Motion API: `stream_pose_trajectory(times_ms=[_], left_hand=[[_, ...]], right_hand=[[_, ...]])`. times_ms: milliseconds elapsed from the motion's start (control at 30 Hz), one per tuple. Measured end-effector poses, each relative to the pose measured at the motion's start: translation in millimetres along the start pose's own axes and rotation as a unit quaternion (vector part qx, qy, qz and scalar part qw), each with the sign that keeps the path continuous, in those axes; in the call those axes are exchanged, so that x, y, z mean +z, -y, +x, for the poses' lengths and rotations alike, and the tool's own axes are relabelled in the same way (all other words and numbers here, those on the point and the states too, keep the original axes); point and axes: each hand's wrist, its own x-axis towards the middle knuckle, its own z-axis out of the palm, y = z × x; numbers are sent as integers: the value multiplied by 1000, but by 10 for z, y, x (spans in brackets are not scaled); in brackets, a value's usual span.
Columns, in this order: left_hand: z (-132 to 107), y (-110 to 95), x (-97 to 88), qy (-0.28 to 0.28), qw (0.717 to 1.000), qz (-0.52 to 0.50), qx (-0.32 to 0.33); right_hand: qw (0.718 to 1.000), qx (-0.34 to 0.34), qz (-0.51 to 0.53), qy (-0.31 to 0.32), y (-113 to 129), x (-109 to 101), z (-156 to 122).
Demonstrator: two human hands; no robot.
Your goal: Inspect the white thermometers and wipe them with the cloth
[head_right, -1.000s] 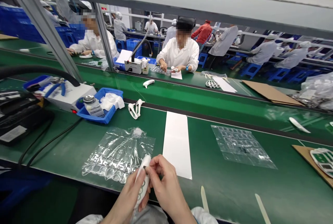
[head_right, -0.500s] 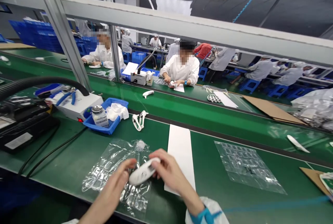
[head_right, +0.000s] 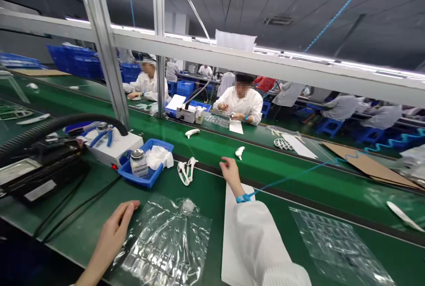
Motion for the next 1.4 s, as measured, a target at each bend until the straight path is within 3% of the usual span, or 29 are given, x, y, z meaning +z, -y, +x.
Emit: stream_pose_trajectory(times_ms=[167,300,467,567,667,733,767,833,933,1167,1333,1400], left_hand=[[-5,43,30,6,1000,-1,23],[-7,29,20,5,999,-4,33],[-30,-11,-17,-18,999,-17,46],[-111,-141,1,-27,998,-28,55],[-268,-370,111,41,992,-119,15],[-390,-523,211,113,955,-267,-66],[-446,-583,256,118,938,-309,-99],[-539,-657,324,96,930,-329,-130],[-623,-661,367,68,958,-258,-104],[-755,-566,417,120,976,-174,-46],[-744,-567,431,135,966,-203,-82],[-719,-578,423,146,947,-261,-117]], right_hand=[[983,-91,-86,131,468,636,-467],[975,-75,-156,141,691,904,-658],[976,-47,-146,157,786,859,-784],[973,-43,-91,208,891,758,-1097],[960,-28,1,279,1050,666,-1571],[942,-19,72,328,1160,606,-1863],[936,-25,89,341,1210,575,-1976],[940,-63,76,326,1288,516,-2120],[955,-99,77,268,1350,463,-2167],[946,-46,202,251,1338,573,-2205],[949,-207,160,175,1410,400,-2279],[962,-187,152,125,1372,303,-2147]])
